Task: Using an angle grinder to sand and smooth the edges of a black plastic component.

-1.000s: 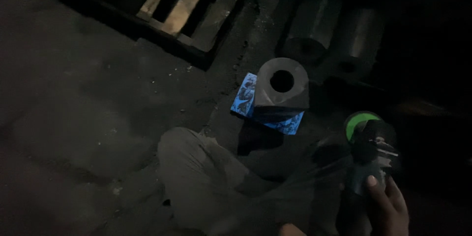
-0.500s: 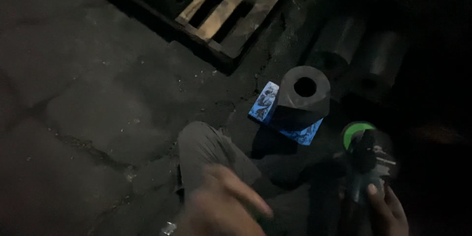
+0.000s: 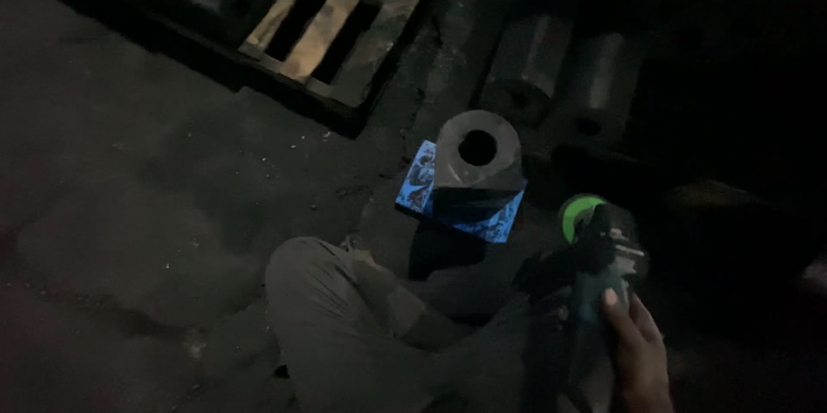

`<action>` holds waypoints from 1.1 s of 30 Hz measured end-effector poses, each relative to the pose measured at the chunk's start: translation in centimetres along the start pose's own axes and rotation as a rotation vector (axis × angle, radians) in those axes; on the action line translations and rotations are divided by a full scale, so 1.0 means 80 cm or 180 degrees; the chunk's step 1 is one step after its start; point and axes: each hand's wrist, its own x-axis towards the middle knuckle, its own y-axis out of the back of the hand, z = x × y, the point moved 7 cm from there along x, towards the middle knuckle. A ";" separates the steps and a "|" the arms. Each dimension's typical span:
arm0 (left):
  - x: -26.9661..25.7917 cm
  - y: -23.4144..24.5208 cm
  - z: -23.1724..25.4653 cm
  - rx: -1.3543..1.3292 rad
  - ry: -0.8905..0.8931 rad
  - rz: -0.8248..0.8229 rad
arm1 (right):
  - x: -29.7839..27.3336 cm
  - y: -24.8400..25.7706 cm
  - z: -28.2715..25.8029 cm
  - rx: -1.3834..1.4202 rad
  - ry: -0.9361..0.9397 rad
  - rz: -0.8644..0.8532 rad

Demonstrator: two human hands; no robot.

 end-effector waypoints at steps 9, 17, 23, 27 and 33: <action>-0.198 0.540 0.701 -0.2121 -0.3430 0.1915 | 0.027 0.030 0.025 -0.1624 0.4051 -0.0905; -0.138 0.468 0.887 -0.1613 -0.3059 0.1729 | 0.089 0.078 0.097 -0.0768 0.1555 -0.0519; -0.114 0.465 0.851 -0.1416 -0.4107 0.1428 | 0.077 0.038 0.072 -0.0281 0.0349 -0.0727; -0.120 0.481 0.832 -0.0970 -0.4626 0.0778 | 0.040 -0.009 0.022 -0.0067 0.0105 -0.1145; -0.154 0.496 0.788 -0.2118 -0.4442 0.1762 | 0.033 -0.055 -0.012 -0.0203 0.0624 -0.1509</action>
